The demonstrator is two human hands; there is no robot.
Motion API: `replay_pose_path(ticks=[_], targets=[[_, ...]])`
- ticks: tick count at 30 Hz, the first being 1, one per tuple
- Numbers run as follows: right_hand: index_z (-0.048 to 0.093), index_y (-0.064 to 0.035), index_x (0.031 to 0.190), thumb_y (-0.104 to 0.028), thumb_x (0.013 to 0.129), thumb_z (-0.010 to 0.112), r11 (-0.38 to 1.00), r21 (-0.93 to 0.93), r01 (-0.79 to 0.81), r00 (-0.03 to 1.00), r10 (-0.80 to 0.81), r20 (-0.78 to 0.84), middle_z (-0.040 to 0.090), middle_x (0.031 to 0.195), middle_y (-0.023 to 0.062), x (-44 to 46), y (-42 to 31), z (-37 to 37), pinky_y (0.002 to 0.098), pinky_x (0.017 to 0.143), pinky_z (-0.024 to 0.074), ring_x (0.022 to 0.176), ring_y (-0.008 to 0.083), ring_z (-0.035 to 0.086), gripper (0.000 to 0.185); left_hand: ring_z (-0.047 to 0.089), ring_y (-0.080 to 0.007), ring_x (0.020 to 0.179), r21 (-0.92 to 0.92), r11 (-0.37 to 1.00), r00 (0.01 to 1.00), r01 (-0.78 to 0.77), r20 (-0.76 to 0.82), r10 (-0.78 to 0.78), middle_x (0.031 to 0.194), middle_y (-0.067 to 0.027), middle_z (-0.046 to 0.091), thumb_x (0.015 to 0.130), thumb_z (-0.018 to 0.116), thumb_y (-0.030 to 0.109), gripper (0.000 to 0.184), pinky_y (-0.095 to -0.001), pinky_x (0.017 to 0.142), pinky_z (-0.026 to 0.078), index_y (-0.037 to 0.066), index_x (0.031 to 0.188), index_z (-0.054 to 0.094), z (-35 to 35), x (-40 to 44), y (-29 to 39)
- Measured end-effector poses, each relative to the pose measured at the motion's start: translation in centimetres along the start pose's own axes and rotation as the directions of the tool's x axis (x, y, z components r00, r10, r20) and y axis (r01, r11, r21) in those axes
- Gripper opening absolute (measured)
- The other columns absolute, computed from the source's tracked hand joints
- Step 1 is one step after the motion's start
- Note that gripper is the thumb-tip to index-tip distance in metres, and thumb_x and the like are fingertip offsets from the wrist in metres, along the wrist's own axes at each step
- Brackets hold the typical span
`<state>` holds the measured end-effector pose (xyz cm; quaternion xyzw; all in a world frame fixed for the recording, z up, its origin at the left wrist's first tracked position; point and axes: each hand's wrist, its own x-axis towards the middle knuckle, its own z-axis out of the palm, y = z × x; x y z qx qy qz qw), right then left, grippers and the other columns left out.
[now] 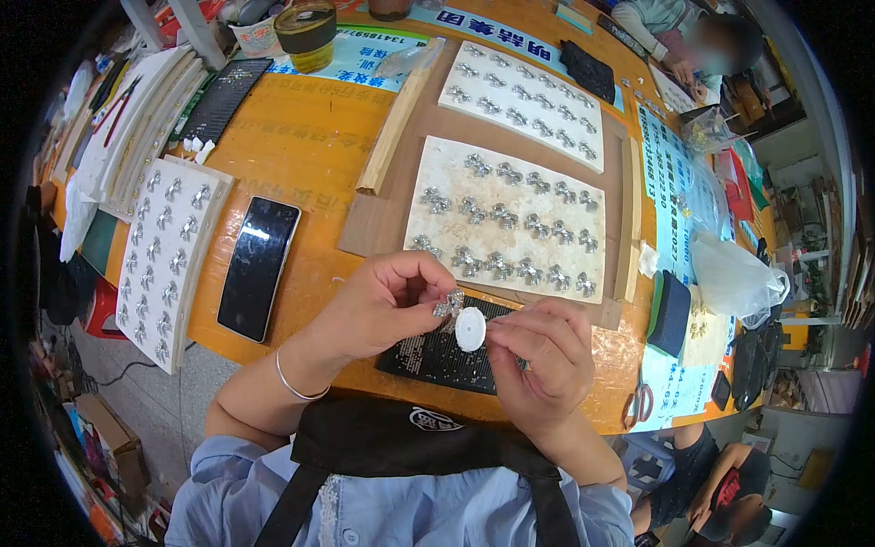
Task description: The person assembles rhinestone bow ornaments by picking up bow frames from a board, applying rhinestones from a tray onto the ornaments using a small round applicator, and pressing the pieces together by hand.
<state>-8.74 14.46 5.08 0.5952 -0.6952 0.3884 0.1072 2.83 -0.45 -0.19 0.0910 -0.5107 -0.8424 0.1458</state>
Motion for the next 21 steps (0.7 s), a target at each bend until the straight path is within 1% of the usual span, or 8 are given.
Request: replay_pose_path(ticks=[13,21], targets=[[0.064,-0.0089,0.079,0.008,0.057,0.073,1.0,-0.02,0.007,1.0,-0.006,0.023,0.064,0.079,0.0041,0.17,-0.11,-0.02,0.0321,0.068,0.0463,0.075,0.0244,0.057,0.029,0.049,-0.0006,0.071,0.026,1.0,1.0,-0.012,-0.019,0.012,0.079,0.0054,0.054,0.078,0.063,-0.005,0.019,-0.0164,0.064,0.041,0.005,0.092,0.059,0.04,-0.02,-0.07],[0.063,-0.0086,0.081,0.008,0.058,0.073,1.0,0.005,-0.01,1.0,0.01,0.009,0.064,0.079,0.0044,-0.07,0.02,-0.09,0.0327,0.07,0.0462,0.076,0.0249,0.057,0.029,0.049,-0.0007,0.071,0.026,1.0,1.0,-0.007,-0.023,0.007,0.078,0.0053,0.053,0.078,0.063,-0.005,0.018,-0.0165,0.064,0.041,0.005,0.092,0.058,0.11,-0.02,0.0]])
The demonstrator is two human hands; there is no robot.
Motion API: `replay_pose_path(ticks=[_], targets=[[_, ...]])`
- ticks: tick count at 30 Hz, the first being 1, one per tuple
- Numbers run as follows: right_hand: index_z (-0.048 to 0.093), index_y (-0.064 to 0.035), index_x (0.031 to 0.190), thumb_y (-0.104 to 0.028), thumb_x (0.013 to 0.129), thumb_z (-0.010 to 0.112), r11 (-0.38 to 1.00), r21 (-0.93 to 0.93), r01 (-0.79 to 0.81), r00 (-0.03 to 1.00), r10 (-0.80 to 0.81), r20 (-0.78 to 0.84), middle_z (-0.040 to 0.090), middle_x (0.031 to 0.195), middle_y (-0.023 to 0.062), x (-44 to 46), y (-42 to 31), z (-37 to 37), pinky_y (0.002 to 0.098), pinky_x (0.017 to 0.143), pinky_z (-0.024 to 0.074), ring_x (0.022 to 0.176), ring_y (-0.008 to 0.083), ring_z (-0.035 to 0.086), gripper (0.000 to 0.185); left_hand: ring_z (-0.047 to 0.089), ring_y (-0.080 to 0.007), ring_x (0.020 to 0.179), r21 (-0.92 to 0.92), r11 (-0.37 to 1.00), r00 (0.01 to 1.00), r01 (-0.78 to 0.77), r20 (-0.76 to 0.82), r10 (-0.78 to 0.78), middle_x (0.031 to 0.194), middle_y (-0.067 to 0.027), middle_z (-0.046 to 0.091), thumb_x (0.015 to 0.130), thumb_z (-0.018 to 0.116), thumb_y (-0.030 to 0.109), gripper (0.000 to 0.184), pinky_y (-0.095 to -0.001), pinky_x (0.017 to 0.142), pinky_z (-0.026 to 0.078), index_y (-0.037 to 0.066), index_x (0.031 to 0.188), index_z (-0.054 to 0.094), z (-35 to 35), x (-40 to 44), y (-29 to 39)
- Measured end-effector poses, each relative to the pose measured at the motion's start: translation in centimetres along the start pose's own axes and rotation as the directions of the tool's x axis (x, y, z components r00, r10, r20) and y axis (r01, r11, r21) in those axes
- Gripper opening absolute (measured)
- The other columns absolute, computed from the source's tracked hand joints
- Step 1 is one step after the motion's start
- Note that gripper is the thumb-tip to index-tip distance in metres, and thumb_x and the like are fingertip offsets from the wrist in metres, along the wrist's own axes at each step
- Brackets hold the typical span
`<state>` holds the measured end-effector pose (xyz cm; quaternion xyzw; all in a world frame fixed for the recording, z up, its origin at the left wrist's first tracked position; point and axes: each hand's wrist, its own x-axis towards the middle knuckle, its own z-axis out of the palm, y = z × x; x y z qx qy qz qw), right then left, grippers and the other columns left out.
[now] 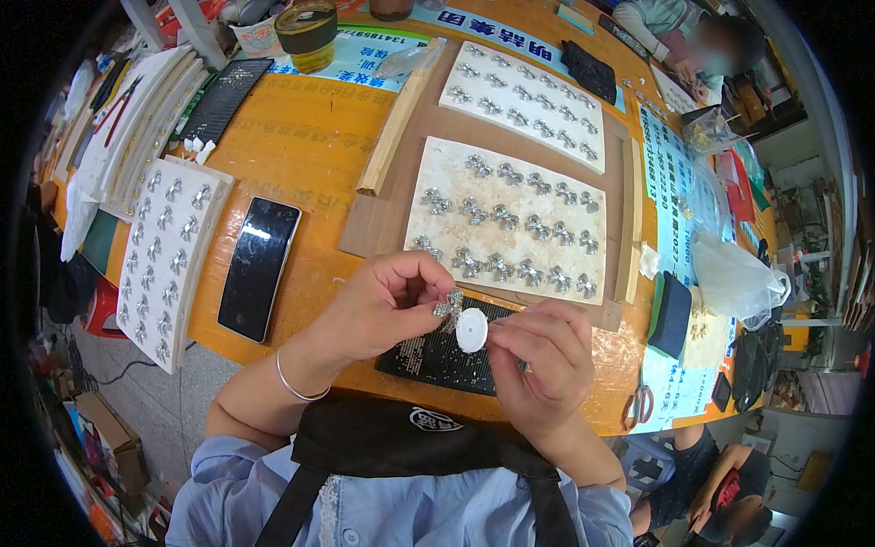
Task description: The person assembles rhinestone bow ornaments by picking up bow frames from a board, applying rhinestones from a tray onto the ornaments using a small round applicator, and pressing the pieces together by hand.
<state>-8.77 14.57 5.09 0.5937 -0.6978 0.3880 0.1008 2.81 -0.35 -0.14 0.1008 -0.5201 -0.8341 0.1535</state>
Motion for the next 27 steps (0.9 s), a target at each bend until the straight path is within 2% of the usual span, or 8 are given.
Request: replay_pose_path(ticks=[14,19,27], targets=[[0.063,-0.0088,0.081,0.008,0.058,0.073,1.0,-0.016,0.011,1.0,-0.01,0.025,0.064,0.079,0.0045,0.35,-0.12,0.09,0.033,0.069,0.0467,0.076,0.0246,0.058,0.03,0.049,-0.0007,0.071,0.006,1.0,1.0,0.015,0.0,-0.015,0.078,0.0052,0.054,0.078,0.063,-0.005,0.018,-0.0165,0.063,0.041,0.005,0.092,0.058,-0.01,-0.05,0.19],[0.063,-0.0089,0.081,0.008,0.058,0.073,0.999,-0.028,0.022,0.999,-0.02,0.05,0.064,0.08,0.0041,0.38,-0.06,-0.06,0.0327,0.069,0.0466,0.076,0.024,0.058,0.03,0.045,-0.0015,0.068,0.002,1.0,0.999,0.014,-0.032,-0.014,0.074,0.0052,0.051,0.077,0.062,-0.001,0.012,-0.017,0.06,0.04,0.004,0.087,0.059,0.25,0.01,0.32],[0.063,-0.009,0.081,0.008,0.059,0.072,1.0,-0.019,0.013,1.0,-0.012,0.023,0.063,0.079,0.0037,0.15,0.04,-0.01,0.0329,0.07,0.0466,0.076,0.0246,0.057,0.03,0.047,-0.0013,0.069,0.007,1.0,1.0,0.017,-0.02,-0.017,0.076,0.005,0.052,0.077,0.062,-0.003,0.014,-0.0171,0.062,0.041,0.004,0.089,0.058,0.16,-0.02,0.32]])
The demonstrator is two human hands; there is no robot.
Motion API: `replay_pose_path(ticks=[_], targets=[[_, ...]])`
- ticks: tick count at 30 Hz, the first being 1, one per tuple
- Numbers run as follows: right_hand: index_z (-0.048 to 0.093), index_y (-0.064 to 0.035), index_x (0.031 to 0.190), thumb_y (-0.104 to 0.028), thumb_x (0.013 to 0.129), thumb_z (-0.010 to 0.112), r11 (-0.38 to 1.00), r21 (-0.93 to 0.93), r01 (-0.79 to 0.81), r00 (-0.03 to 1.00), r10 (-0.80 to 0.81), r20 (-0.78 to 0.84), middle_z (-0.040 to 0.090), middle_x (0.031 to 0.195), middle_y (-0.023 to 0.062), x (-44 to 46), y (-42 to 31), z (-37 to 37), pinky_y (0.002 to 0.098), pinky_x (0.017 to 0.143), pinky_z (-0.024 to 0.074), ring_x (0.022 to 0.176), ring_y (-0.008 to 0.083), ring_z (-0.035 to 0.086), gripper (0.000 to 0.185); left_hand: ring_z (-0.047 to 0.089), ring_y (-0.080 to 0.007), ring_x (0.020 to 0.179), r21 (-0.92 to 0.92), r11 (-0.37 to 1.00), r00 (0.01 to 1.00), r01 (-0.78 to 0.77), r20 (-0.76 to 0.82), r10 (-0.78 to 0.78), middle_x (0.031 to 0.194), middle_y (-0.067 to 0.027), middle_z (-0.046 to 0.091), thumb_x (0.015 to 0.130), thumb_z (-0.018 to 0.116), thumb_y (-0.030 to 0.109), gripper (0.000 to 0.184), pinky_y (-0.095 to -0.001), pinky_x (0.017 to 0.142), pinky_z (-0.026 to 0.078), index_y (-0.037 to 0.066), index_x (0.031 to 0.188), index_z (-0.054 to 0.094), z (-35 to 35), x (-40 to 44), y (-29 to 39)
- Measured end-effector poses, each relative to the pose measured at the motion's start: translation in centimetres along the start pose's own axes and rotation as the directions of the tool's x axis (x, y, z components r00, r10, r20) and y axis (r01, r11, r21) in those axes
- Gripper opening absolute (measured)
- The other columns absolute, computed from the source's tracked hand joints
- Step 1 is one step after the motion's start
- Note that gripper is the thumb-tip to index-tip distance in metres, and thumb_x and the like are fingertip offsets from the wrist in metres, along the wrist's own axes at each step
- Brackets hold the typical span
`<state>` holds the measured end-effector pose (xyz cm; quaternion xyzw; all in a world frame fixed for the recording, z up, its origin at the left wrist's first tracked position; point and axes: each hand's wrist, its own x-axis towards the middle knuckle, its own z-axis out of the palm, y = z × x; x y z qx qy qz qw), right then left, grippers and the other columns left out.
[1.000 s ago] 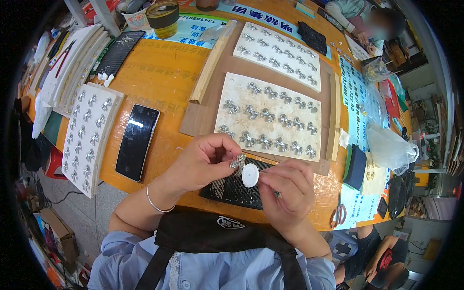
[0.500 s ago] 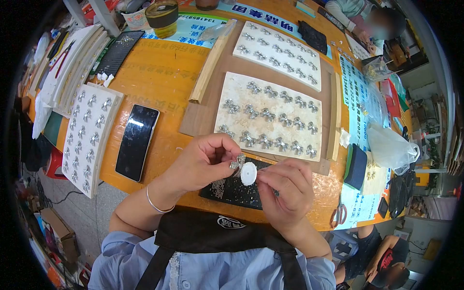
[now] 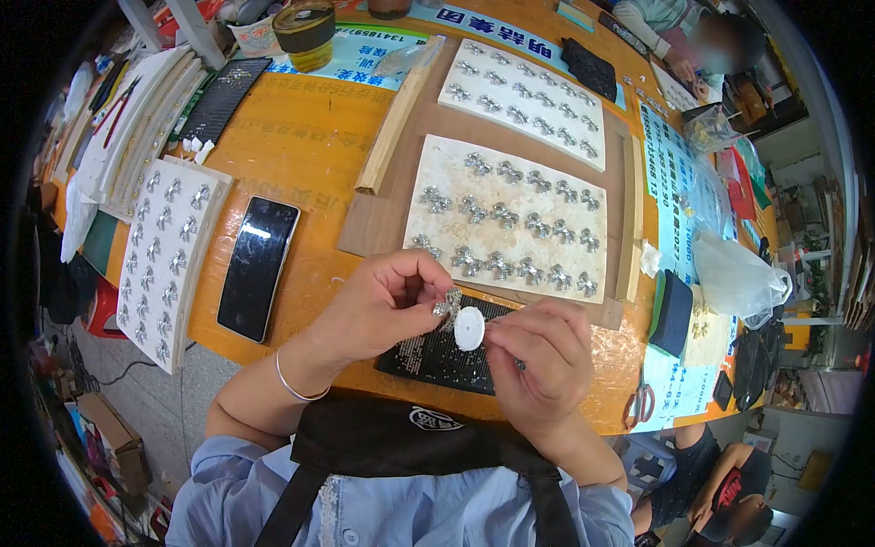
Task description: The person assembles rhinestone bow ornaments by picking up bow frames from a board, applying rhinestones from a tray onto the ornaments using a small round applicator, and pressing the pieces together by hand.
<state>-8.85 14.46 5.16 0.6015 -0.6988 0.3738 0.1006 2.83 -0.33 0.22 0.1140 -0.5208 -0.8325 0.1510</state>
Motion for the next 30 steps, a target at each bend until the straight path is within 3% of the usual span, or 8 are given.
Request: replay_pose_path(ticks=[30], targets=[[0.064,-0.0095,0.079,0.007,0.058,0.073,0.997,-0.072,0.036,0.999,-0.035,0.025,0.063,0.078,0.0035,0.39,-0.55,-0.38,0.0329,0.07,0.0465,0.076,0.0246,0.056,0.028,0.05,-0.0008,0.071,0.0,1.0,1.0,-0.009,0.005,0.009,0.079,0.0048,0.054,0.077,0.061,-0.006,0.019,-0.0167,0.064,0.042,0.005,0.092,0.057,-0.02,-0.05,0.03]])
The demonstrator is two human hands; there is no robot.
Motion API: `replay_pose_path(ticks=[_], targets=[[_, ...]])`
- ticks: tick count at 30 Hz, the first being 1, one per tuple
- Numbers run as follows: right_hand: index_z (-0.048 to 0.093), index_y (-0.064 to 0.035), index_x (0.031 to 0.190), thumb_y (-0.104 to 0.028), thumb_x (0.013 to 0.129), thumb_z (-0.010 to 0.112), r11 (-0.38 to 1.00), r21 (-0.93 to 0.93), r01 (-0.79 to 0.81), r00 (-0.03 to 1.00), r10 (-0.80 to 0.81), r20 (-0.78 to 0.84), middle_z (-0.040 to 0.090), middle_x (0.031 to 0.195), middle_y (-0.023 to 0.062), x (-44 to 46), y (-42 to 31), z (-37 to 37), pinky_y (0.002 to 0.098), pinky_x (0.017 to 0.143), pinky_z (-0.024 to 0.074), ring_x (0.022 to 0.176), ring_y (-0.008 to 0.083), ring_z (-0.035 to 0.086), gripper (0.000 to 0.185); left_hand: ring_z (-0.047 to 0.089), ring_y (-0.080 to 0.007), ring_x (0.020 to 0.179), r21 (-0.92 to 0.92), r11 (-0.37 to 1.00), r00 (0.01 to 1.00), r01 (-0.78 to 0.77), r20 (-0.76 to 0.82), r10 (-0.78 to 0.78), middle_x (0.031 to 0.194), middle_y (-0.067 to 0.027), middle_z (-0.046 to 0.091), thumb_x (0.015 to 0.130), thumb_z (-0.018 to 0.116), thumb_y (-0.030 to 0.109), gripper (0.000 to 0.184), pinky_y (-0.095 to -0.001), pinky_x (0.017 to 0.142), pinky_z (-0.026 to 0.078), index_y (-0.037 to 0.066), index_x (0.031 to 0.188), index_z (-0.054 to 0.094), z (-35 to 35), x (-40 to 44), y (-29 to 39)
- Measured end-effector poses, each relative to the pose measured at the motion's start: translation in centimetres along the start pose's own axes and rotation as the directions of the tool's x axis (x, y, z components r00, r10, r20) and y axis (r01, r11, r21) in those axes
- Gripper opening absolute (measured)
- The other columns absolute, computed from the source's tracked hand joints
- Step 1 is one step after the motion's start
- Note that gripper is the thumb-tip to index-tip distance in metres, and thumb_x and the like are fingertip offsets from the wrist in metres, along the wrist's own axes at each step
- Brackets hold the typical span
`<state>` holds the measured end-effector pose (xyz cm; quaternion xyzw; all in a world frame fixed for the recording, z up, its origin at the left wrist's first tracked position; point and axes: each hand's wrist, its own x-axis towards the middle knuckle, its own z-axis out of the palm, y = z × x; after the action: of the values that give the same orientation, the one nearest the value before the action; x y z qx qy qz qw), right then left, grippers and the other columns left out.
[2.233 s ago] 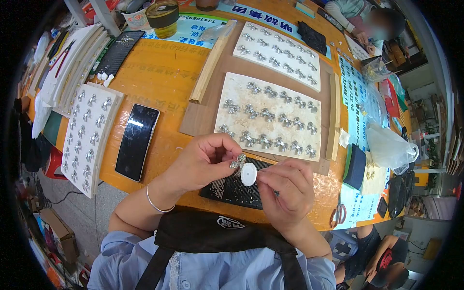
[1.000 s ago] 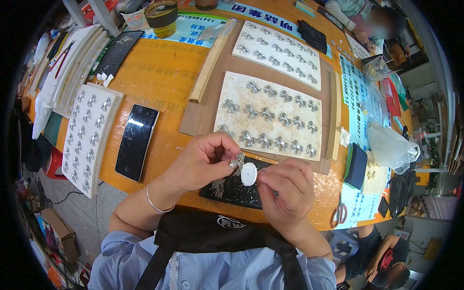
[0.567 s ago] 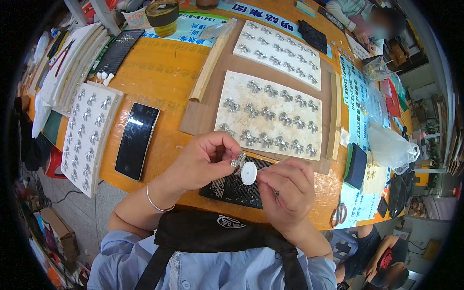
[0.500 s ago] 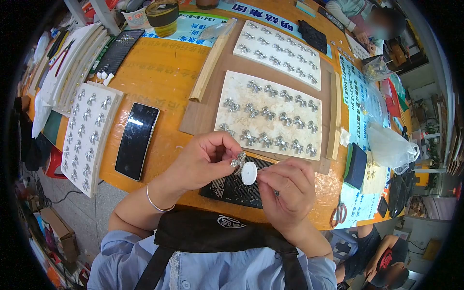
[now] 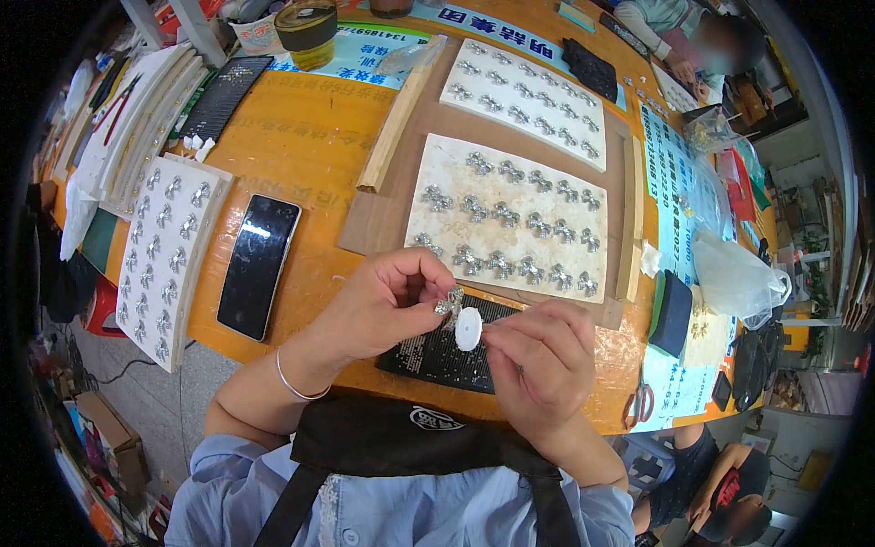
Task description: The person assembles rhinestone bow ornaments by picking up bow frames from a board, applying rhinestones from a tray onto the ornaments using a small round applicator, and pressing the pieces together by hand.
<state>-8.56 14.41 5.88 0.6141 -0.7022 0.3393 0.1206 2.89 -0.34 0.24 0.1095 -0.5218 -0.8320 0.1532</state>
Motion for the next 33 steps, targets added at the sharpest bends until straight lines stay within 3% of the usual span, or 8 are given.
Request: replay_pose_path(ticks=[22,33], targets=[[0.062,-0.008,0.082,0.011,0.058,0.072,0.969,0.21,-0.126,0.991,0.133,-0.019,0.062,0.079,0.0057,-1.3,0.9,0.9,0.0324,0.07,0.0455,0.077,0.0252,0.057,0.032,0.047,-0.0002,0.068,-0.024,1.0,1.0,0.01,-0.012,-0.01,0.075,0.0056,0.052,0.075,0.062,-0.006,0.02,-0.0157,0.059,0.038,0.007,0.088,0.056,0.0,0.0,-0.1],[0.062,-0.0085,0.082,0.011,0.058,0.073,0.977,0.182,-0.107,0.993,0.113,-0.021,0.062,0.079,0.0053,-1.0,0.8,0.9,0.0319,0.069,0.0457,0.076,0.0248,0.058,0.033,0.048,-0.0005,0.068,-0.024,1.0,1.0,0.018,-0.024,-0.019,0.075,0.0055,0.052,0.074,0.062,-0.006,0.02,-0.016,0.059,0.038,0.007,0.088,0.056,0.1,0.0,0.0]])
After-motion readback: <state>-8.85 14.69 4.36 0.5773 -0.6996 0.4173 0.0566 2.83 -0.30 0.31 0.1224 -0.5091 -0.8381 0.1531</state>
